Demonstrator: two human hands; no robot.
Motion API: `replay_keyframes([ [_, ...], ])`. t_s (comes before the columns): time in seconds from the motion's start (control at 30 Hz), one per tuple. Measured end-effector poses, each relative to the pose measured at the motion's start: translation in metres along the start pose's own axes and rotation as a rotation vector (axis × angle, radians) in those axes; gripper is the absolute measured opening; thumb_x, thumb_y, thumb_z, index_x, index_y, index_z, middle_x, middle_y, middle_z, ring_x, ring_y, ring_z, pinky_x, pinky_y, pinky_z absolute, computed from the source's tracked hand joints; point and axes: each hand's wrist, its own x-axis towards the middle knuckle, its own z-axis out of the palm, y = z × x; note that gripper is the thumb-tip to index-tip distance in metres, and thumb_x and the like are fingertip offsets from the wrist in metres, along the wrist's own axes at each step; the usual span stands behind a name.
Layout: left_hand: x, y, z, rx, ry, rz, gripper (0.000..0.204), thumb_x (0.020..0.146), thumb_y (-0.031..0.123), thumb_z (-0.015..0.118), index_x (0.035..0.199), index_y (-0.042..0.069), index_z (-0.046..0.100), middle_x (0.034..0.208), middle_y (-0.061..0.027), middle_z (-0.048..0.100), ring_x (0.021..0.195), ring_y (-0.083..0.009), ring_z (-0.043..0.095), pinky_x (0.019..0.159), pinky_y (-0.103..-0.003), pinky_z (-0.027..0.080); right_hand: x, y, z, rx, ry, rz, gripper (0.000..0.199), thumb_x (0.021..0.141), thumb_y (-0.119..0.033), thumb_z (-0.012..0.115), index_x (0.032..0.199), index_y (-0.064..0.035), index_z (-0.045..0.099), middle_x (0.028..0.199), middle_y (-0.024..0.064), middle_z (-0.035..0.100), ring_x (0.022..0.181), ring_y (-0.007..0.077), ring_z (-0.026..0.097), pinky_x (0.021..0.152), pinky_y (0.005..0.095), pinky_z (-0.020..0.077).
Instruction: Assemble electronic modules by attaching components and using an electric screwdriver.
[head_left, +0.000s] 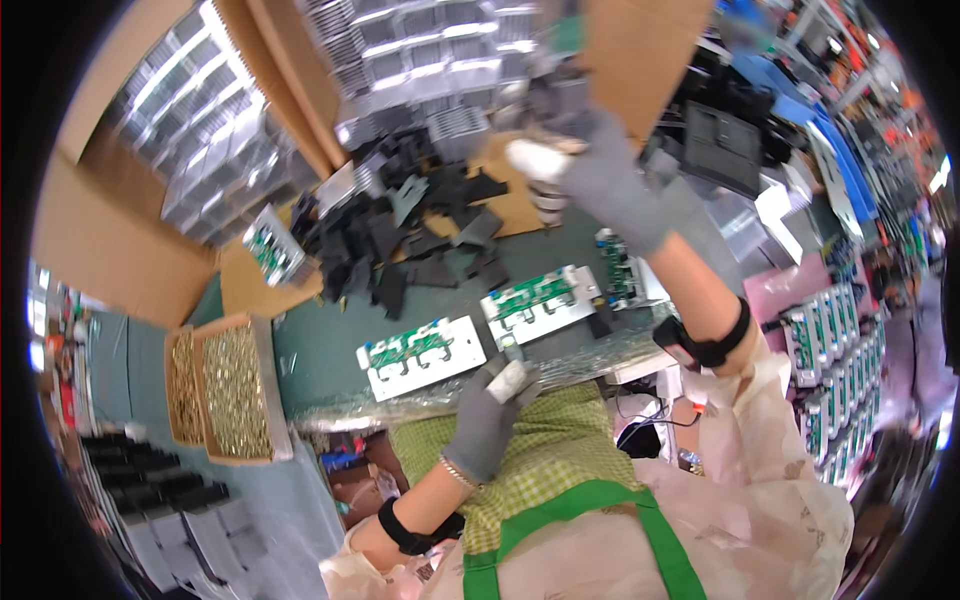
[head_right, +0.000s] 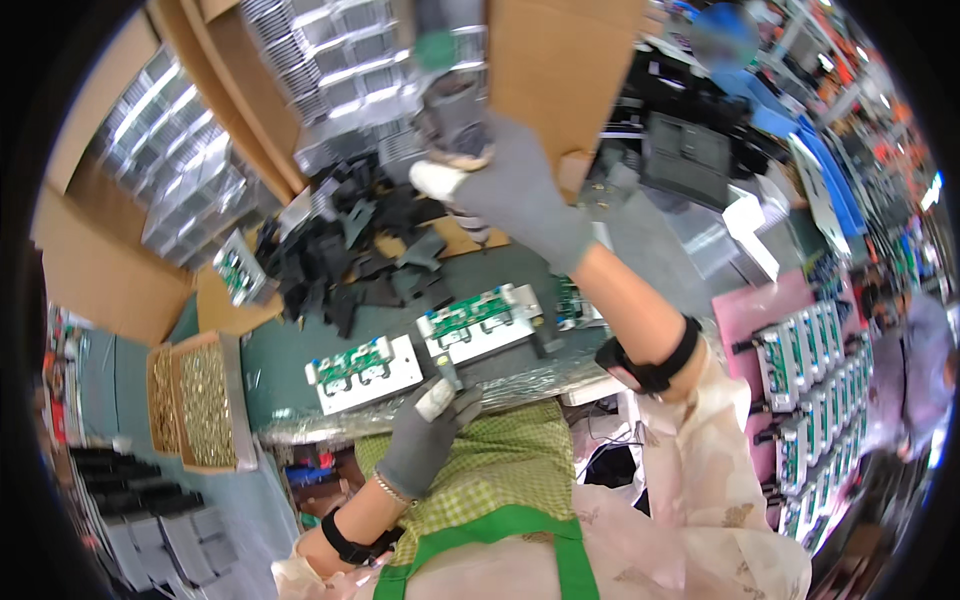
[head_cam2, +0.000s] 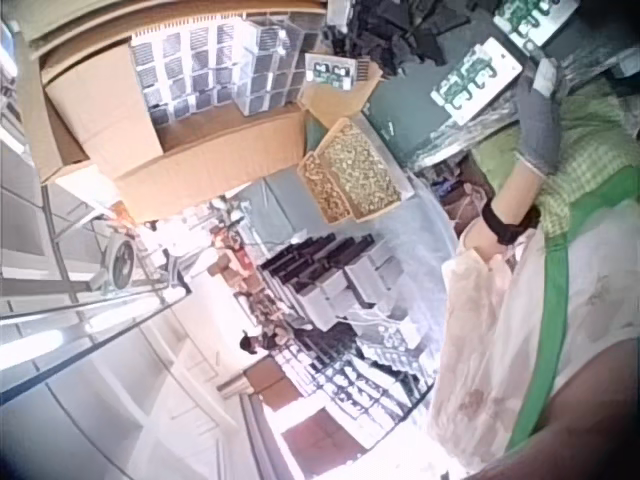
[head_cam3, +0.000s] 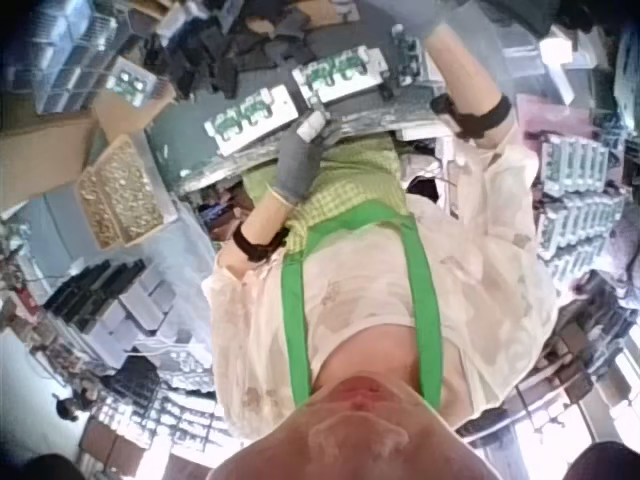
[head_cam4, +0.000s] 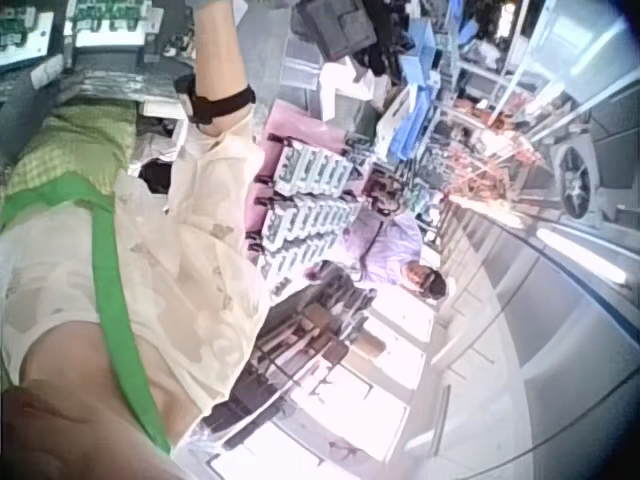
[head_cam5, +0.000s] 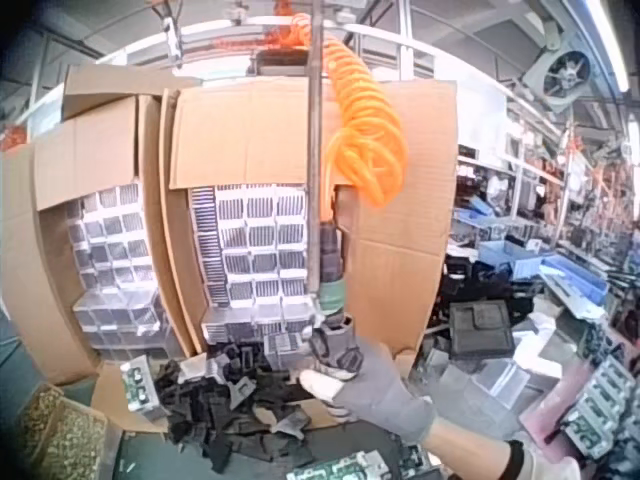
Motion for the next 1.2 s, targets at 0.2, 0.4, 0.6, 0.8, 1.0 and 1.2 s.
replay_keyframes([
  [0.2,-0.008,-0.002,-0.004,-0.178,0.024,-0.013,0.039,0.081,0.023,0.066,0.112,0.004,0.052,0.104,-0.0105,0.055,0.112,-0.0326,0.051,0.098,-0.044,0.04,-0.007,0.006,-0.033,-1.221,0.077,-0.144,0.048,0.064,-0.033,0.073,0.096,-0.0011,0.056,0.078,0.0168,0.064,0.069,0.0255,0.065,0.056,0.0416,0.0486],
  [0.4,-0.038,0.027,0.018,0.368,-0.229,0.252,0.052,0.087,0.031,0.06,0.121,-0.006,0.046,0.112,-0.0138,0.057,0.094,-0.024,0.056,0.086,-0.038,0.044,-0.131,-0.023,-0.03,-1.437,-0.543,-0.327,0.076,0.068,-0.043,0.068,0.128,-0.0062,0.042,0.107,0.0136,0.052,0.104,0.027,0.053,0.084,0.0382,0.0403],
  [0.6,-0.026,0.035,0.073,0.732,-0.658,0.331,0.074,0.079,0.024,0.073,0.135,-0.002,0.031,0.112,-0.0067,0.05,0.096,-0.0159,0.049,0.085,-0.029,0.041,-0.234,-0.026,-0.066,-1.394,0.093,-0.264,0.063,0.069,-0.03,0.065,0.124,-0.0083,0.044,0.098,0.0101,0.054,0.091,0.0258,0.057,0.073,0.0365,0.0469],
  [0.8,-0.018,0.019,0.103,0.819,-0.804,0.343,0.054,0.092,0.017,0.055,0.136,-0.002,0.031,0.128,-0.0118,0.046,0.11,-0.0195,0.048,0.096,-0.032,0.039,-0.417,-0.018,-0.139,-1.587,1.02,-0.165,0.053,0.056,-0.024,0.079,0.101,-0.0061,0.057,0.086,0.0093,0.062,0.076,0.0266,0.062,0.066,0.0365,0.0497],
  [1.0,-0.014,0.004,0.1,0.942,-0.936,0.229,0.036,0.093,0.018,0.053,0.122,-0.004,0.049,0.112,-0.0105,0.057,0.103,-0.0176,0.053,0.092,-0.03,0.04,-0.603,0.013,-0.163,-2.033,1.297,0.414,0.05,0.069,-0.029,0.072,0.109,-0.0079,0.051,0.092,0.0114,0.058,0.089,0.0285,0.057,0.078,0.0385,0.0445],
  [1.2,-0.011,0.001,0.088,1.04,-0.827,0.208,0.031,0.093,0.016,0.052,0.117,-0.003,0.053,0.111,-0.0093,0.058,0.102,-0.0179,0.053,0.091,-0.03,0.041,-0.706,0.019,-0.184,-1.757,1.65,0.965,0.059,0.062,-0.021,0.073,0.114,-0.0081,0.049,0.105,0.0112,0.056,0.102,0.0305,0.053,0.085,0.0406,0.0436],
])
